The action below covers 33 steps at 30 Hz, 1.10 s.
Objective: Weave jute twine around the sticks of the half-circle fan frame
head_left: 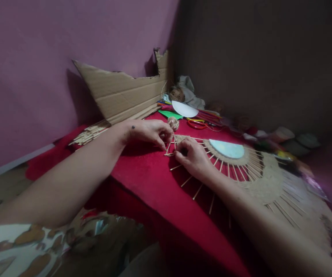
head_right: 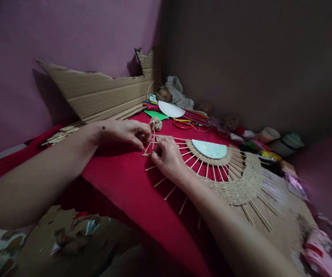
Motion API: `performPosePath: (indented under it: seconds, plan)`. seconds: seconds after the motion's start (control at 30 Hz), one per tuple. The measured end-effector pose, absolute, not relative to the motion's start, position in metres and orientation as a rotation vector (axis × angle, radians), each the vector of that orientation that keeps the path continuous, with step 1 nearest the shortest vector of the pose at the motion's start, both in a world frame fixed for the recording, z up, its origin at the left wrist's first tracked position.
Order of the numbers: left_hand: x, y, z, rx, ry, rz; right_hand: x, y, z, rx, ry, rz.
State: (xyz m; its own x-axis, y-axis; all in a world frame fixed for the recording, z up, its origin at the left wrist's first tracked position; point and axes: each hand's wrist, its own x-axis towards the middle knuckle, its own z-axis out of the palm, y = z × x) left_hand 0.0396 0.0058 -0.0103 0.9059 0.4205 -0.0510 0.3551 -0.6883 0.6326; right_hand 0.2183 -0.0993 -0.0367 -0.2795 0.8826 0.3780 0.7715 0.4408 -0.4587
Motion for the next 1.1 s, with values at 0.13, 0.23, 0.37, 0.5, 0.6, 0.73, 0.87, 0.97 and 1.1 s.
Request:
performPosePath:
  seconds: [0.13, 0.23, 0.37, 0.5, 0.6, 0.73, 0.87, 0.97, 1.1]
  plan:
    - [0.041, 0.006, -0.01, 2.408, 0.5, 0.123, 0.218, -0.1, -0.038, -1.363, -2.106, 0.266]
    - [0.041, 0.007, -0.012, 2.433, 0.485, 0.116, 0.219, -0.1, -0.039, -1.335, -2.101, 0.275]
    - [0.047, 0.002, -0.015, 2.503, 0.498, 0.09, 0.219, -0.099, -0.041, -1.318, -2.106, 0.247]
    - [0.043, -0.013, -0.005, 2.5, 0.555, 0.061, 0.22, -0.098, -0.044, -1.294, -2.111, 0.227]
    - [0.022, -0.025, 0.007, 2.35, 0.495, 0.031, 0.221, -0.098, -0.045, -1.277, -2.104, 0.242]
    - [-0.012, -0.034, 0.014, 2.169, 0.41, 0.016, 0.221, -0.097, -0.048, -1.308, -2.076, 0.255]
    - [-0.008, -0.039, 0.006, 2.157, 0.687, 0.074, 0.221, -0.097, -0.049, -1.308, -2.071, 0.262]
    - [0.014, -0.044, -0.001, 2.35, 0.817, 0.13, 0.222, -0.097, -0.049, -1.291, -2.078, 0.258]
    - [0.037, -0.054, -0.009, 2.701, 0.917, 0.135, 0.222, -0.096, -0.05, -1.309, -2.082, 0.273]
